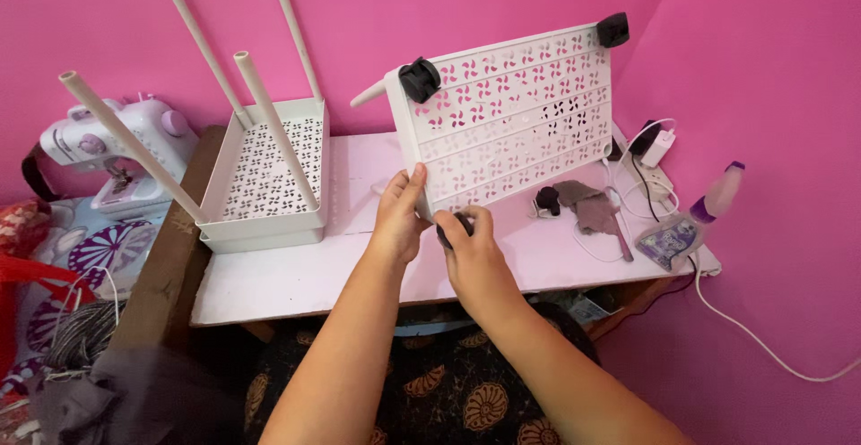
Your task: The person wipes several small black plastic feet with a gray cloth, then inserts white plastic tubes into the corner holes of two white perforated trays to form legs. Finally, the person attaches the black feet to the bottom of the tubes, completing the assembly of two small plastic racks.
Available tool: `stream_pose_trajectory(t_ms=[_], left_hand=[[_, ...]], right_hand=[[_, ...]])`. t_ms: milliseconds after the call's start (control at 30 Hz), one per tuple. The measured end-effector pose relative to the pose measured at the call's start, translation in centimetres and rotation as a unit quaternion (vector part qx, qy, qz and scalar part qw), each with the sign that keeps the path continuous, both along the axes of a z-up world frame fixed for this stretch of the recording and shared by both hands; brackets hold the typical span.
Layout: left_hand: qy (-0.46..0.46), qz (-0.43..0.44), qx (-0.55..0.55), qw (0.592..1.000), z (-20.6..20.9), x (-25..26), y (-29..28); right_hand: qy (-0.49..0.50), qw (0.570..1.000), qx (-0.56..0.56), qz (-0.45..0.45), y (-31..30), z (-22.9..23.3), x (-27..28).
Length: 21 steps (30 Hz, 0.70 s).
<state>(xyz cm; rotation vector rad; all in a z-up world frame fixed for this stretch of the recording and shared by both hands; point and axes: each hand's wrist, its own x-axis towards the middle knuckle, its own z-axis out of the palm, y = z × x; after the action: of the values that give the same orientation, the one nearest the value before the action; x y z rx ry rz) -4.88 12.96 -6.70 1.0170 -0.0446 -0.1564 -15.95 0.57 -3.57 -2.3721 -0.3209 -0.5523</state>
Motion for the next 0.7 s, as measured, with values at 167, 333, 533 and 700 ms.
stream_pose_trajectory(t_ms=[167, 333, 533, 700], left_hand=[[0.015, 0.006, 0.013, 1.0, -0.7, 0.1, -0.1], [0.016, 0.01, 0.022, 1.0, -1.8, 0.6, 0.3], [0.036, 0.011, -0.005, 0.999, -1.4, 0.4, 0.4], [0.029, 0.012, -0.038, 0.999, -0.9, -0.1, 0.2]], right_hand=[[0.067, 0.997, -0.026, 0.001, -0.1, 0.9, -0.5], [-0.062, 0.995, -0.075, -0.009, 0.0, 0.0, 0.7], [-0.067, 0.972, -0.218, -0.057, 0.5, -1.9, 2.3], [0.009, 0.988, -0.143, -0.06, 1.3, -2.3, 2.9]])
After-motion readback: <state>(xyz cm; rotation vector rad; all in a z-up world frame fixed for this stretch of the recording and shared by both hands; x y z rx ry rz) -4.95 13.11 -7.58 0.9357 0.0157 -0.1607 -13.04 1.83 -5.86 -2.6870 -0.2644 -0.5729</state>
